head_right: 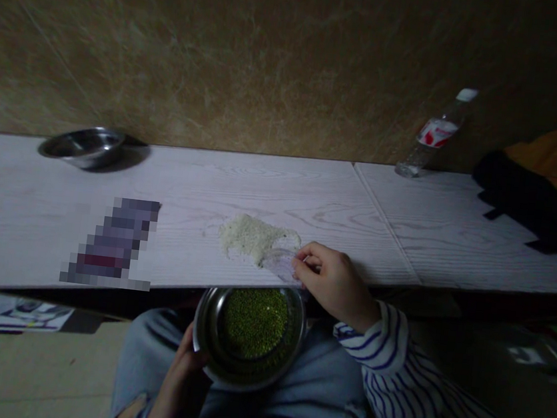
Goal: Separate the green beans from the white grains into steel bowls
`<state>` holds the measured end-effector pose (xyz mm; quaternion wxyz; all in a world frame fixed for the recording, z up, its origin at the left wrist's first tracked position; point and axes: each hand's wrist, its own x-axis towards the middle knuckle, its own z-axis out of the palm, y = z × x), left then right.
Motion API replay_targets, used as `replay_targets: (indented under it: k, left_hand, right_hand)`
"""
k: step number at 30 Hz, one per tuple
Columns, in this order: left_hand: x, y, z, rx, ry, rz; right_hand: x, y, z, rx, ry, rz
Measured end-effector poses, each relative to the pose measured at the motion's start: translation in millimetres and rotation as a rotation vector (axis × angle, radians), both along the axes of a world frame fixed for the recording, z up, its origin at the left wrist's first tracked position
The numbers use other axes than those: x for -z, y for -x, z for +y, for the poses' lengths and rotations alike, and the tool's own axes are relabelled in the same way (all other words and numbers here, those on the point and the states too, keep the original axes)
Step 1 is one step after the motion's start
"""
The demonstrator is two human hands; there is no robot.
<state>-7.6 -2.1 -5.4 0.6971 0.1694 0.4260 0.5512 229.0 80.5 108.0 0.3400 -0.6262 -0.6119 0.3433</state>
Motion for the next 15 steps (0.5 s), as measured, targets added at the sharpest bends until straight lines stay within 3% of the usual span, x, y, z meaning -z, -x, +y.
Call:
replay_targets:
  k: [15]
  left_hand:
    - [-2.4, 2, 0, 0.002, 0.007, -0.029]
  right_hand:
    - [2.4, -3, -15, -0.008, 0.058, 0.036]
